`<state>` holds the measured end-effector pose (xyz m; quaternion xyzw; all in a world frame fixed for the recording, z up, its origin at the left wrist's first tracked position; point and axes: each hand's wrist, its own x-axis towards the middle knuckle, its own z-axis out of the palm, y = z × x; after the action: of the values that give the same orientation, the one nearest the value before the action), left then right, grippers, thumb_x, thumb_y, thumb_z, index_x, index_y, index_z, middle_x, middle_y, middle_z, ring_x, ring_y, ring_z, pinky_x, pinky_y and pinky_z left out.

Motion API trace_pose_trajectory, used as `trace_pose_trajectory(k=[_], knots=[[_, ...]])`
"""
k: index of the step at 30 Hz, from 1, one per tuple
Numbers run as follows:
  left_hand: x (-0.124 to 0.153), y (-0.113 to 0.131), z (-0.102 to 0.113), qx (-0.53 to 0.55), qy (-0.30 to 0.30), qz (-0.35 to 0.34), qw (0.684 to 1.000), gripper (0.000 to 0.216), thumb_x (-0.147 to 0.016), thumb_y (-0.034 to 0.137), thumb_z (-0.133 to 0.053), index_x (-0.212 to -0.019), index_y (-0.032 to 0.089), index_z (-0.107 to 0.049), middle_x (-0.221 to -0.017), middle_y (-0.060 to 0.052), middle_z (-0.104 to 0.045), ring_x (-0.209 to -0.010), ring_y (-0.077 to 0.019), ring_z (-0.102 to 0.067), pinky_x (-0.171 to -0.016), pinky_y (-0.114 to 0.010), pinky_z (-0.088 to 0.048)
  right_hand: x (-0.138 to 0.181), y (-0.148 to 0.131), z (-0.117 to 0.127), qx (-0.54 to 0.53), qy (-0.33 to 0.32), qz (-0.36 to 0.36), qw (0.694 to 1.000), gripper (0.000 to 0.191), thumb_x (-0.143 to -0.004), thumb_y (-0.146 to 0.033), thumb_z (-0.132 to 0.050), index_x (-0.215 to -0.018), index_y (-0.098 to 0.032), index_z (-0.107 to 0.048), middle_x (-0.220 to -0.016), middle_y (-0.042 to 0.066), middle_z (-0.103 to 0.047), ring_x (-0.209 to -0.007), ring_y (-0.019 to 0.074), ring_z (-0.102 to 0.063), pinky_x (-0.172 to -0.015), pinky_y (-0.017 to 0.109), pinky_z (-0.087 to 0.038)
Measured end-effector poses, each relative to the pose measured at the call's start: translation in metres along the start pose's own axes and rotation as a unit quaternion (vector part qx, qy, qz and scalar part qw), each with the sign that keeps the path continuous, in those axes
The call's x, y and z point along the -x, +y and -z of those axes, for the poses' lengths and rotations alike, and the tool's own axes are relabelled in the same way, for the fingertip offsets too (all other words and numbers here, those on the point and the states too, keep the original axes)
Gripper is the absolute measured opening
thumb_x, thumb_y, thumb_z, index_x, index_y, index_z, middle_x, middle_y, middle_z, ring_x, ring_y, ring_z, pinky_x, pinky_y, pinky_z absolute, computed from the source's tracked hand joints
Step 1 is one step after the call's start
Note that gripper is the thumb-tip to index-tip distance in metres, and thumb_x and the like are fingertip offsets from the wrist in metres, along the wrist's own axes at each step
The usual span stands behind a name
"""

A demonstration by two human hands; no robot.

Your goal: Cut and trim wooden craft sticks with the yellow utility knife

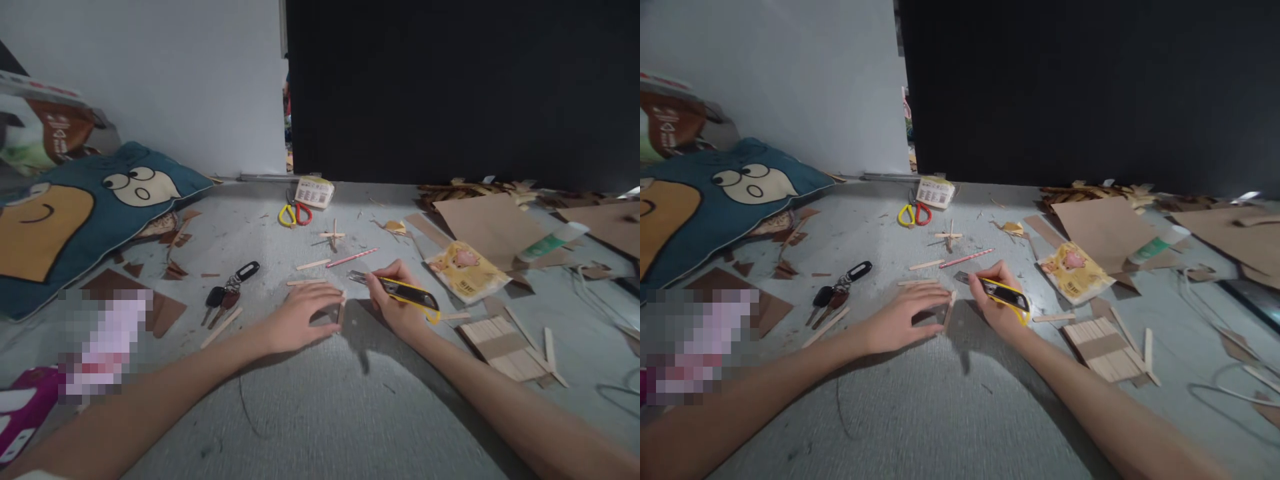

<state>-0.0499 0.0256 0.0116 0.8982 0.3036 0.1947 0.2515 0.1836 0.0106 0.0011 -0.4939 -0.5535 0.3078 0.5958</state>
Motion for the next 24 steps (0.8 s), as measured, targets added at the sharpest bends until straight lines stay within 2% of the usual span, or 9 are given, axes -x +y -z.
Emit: trace_pose_trajectory(k=[3, 6, 9, 12, 15, 19, 21, 24], knots=[[0.002, 0.002, -0.006, -0.019, -0.015, -0.032, 0.999, 0.024, -0.101, 0.034, -0.069, -0.123, 0.025, -0.074, -0.148, -0.008, -0.067, -0.149, -0.0263, -0.051, -0.127, -0.051, -0.035, 0.003, -0.003, 0.003, -0.021, 0.027, 0.034, 0.999, 0.036, -0.096, -0.055, -0.071, -0.090, -0.027, -0.049, -0.053, -0.010, -0.054, -0.042, 0.0116, -0.049, -0.044, 0.023, -0.038], [0.004, 0.004, -0.008, -0.033, 0.007, -0.036, 0.999, 0.014, -0.100, 0.030, -0.068, -0.108, 0.023, -0.077, -0.147, -0.008, -0.067, -0.150, -0.0262, -0.051, -0.127, -0.050, -0.037, 0.004, -0.007, 0.005, 0.002, -0.012, 0.050, 0.999, 0.030, -0.101, -0.055, -0.063, -0.107, -0.026, -0.058, -0.063, -0.006, -0.065, -0.047, 0.0127, -0.057, -0.048, 0.025, -0.045], [0.003, 0.009, -0.009, -0.015, 0.028, 0.001, 0.999, 0.023, -0.097, 0.029, -0.072, -0.119, 0.021, -0.073, -0.144, -0.011, -0.069, -0.147, -0.0269, -0.054, -0.124, -0.049, -0.043, 0.003, -0.008, 0.006, 0.062, -0.058, 0.058, 0.995, 0.035, -0.104, -0.056, -0.056, -0.115, -0.024, -0.066, -0.076, 0.000, -0.074, -0.051, 0.0127, -0.063, -0.054, 0.027, -0.052], [-0.001, 0.016, -0.010, 0.003, 0.051, 0.055, 0.997, 0.049, -0.094, 0.030, -0.076, -0.139, 0.020, -0.061, -0.155, -0.014, -0.060, -0.148, -0.0277, -0.053, -0.123, -0.050, -0.045, 0.002, -0.009, 0.006, 0.088, -0.062, 0.049, 0.993, 0.035, -0.104, -0.056, -0.056, -0.109, -0.024, -0.069, -0.076, 0.002, -0.074, -0.053, 0.0136, -0.065, -0.056, 0.028, -0.053], [-0.005, 0.020, -0.014, -0.002, 0.031, 0.062, 0.998, 0.058, -0.094, 0.036, -0.077, -0.146, 0.022, -0.057, -0.160, -0.015, -0.054, -0.151, -0.0298, -0.050, -0.124, -0.053, -0.044, 0.002, -0.011, 0.006, 0.077, -0.049, 0.033, 0.995, 0.035, -0.102, -0.058, -0.059, -0.107, -0.024, -0.068, -0.076, 0.002, -0.075, -0.053, 0.0146, -0.065, -0.056, 0.029, -0.054], [0.000, 0.021, -0.021, -0.034, 0.028, 0.047, 0.998, 0.045, -0.095, 0.036, -0.076, -0.138, 0.025, -0.065, -0.153, -0.012, -0.062, -0.151, -0.0292, -0.049, -0.123, -0.053, -0.045, 0.005, -0.014, 0.010, 0.100, -0.057, 0.027, 0.993, 0.037, -0.101, -0.059, -0.060, -0.089, -0.024, -0.065, -0.061, 0.000, -0.068, -0.049, 0.0158, -0.062, -0.053, 0.029, -0.050], [0.004, 0.021, -0.023, -0.055, 0.044, 0.037, 0.997, 0.040, -0.094, 0.037, -0.076, -0.131, 0.024, -0.069, -0.148, -0.011, -0.066, -0.151, -0.0295, -0.049, -0.127, -0.054, -0.040, 0.006, -0.013, 0.011, 0.125, -0.064, 0.041, 0.989, 0.039, -0.101, -0.059, -0.059, -0.082, -0.024, -0.063, -0.054, -0.001, -0.063, -0.047, 0.0160, -0.060, -0.051, 0.029, -0.047], [0.006, 0.019, -0.020, -0.083, 0.071, 0.049, 0.993, 0.033, -0.095, 0.037, -0.075, -0.122, 0.019, -0.073, -0.145, -0.014, -0.068, -0.150, -0.0309, -0.050, -0.131, -0.056, -0.031, 0.008, -0.008, 0.011, 0.159, -0.070, 0.068, 0.982, 0.038, -0.100, -0.057, -0.061, -0.079, -0.024, -0.062, -0.055, -0.001, -0.063, -0.047, 0.0157, -0.058, -0.051, 0.029, -0.045]])
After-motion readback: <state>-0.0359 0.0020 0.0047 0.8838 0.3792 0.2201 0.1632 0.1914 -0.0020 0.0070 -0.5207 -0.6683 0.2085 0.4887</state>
